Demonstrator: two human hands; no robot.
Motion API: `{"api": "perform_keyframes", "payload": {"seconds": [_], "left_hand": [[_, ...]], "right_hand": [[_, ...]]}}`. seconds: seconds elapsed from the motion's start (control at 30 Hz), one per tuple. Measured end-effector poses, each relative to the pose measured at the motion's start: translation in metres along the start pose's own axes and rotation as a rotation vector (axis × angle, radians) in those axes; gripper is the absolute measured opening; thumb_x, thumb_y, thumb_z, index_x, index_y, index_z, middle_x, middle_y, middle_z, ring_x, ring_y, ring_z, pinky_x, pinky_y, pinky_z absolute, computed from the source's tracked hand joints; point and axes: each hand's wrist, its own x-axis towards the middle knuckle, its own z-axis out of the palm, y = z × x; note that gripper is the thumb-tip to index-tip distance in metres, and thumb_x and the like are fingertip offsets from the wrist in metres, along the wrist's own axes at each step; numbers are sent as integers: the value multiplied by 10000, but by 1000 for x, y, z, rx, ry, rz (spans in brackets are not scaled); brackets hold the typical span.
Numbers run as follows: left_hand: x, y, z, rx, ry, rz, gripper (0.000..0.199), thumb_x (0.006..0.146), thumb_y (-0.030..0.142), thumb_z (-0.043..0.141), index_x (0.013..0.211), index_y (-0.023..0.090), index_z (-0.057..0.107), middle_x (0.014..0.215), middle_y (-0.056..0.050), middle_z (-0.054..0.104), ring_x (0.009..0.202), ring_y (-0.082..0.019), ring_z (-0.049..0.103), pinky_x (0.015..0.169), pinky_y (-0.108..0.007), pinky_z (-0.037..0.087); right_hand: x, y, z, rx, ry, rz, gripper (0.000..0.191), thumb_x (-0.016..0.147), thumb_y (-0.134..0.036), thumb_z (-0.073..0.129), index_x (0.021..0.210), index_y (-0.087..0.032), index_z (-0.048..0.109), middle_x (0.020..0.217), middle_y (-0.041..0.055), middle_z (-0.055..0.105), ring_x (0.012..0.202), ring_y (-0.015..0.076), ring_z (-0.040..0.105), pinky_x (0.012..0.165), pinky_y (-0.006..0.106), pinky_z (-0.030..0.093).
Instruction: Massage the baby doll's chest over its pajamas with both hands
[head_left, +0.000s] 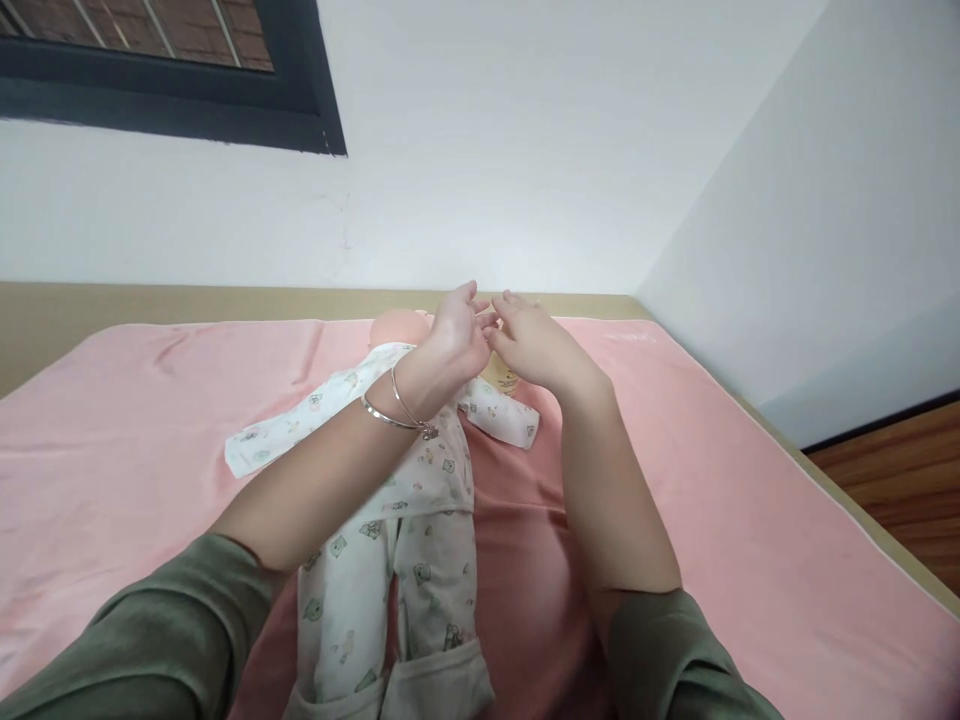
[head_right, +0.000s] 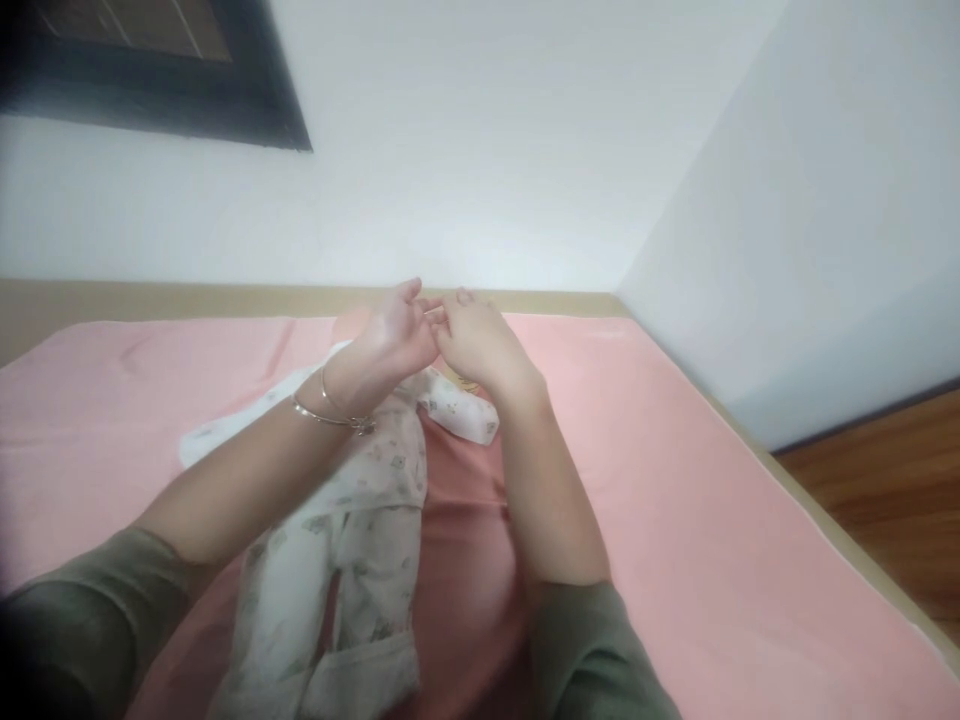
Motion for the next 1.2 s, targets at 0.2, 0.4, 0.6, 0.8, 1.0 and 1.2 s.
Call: {"api": "perform_keyframes", "payload": {"seconds": [0.2, 0.4, 0.6, 0.8, 1.0, 1.2], "left_hand": [[-4, 8, 2, -333, 7, -240, 640, 986, 438, 306, 1467, 17, 343, 1322, -244, 617, 1206, -277, 647, 1000, -371, 557], [-21, 13, -17, -297, -29, -285, 701, 975, 437, 285, 1544, 30, 251, 1483, -249, 492, 1384, -248, 519, 1057, -326, 511], [-68, 22, -58, -184, -36, -259, 669, 947, 457, 301, 1518, 115, 367, 1488, -224, 504, 1441, -292, 449, 1128, -435, 450], [-100, 32, -98, -135, -133, -234, 605, 951, 453, 267, 1422, 159, 508, 1392, -207, 595, 1386, -314, 516, 1092, -486, 480], [-111, 46, -115, -220, -121, -233, 542, 968, 408, 267, 1337, 160, 576, 1349, -190, 623, 1361, -320, 539, 1081, -496, 490], [-118, 54, -135, -122, -57, 16, 526, 982, 497, 305, 1298, 193, 596, 1376, -157, 572, 1455, -397, 394, 1044, -577, 486]], "right_hand": [[5, -3, 7, -107, -13, -3, 409, 929, -55, 307, 1184, -68, 627, 1319, 198, 624, 1345, 318, 494, 1173, 499, 337], [11, -2, 15, -195, 46, -12, 381, 906, -90, 321, 1132, -71, 627, 1263, 203, 640, 1264, 330, 551, 1182, 591, 279], [13, 1, 20, -189, 109, 36, 418, 871, -116, 349, 1161, -105, 649, 1321, 163, 643, 1232, 318, 592, 1198, 573, 283], [17, -1, 27, -111, 159, 102, 473, 857, -177, 392, 1238, -143, 671, 1448, 116, 586, 1379, 303, 507, 1235, 591, 212], [19, -13, 28, -62, 251, 313, 423, 808, -245, 449, 1103, -191, 747, 1358, 96, 661, 1269, 322, 595, 1083, 491, 443], [27, -17, 25, -72, 277, 380, 324, 784, -330, 473, 866, -210, 763, 943, 80, 772, 941, 303, 698, 855, 427, 528]]}}
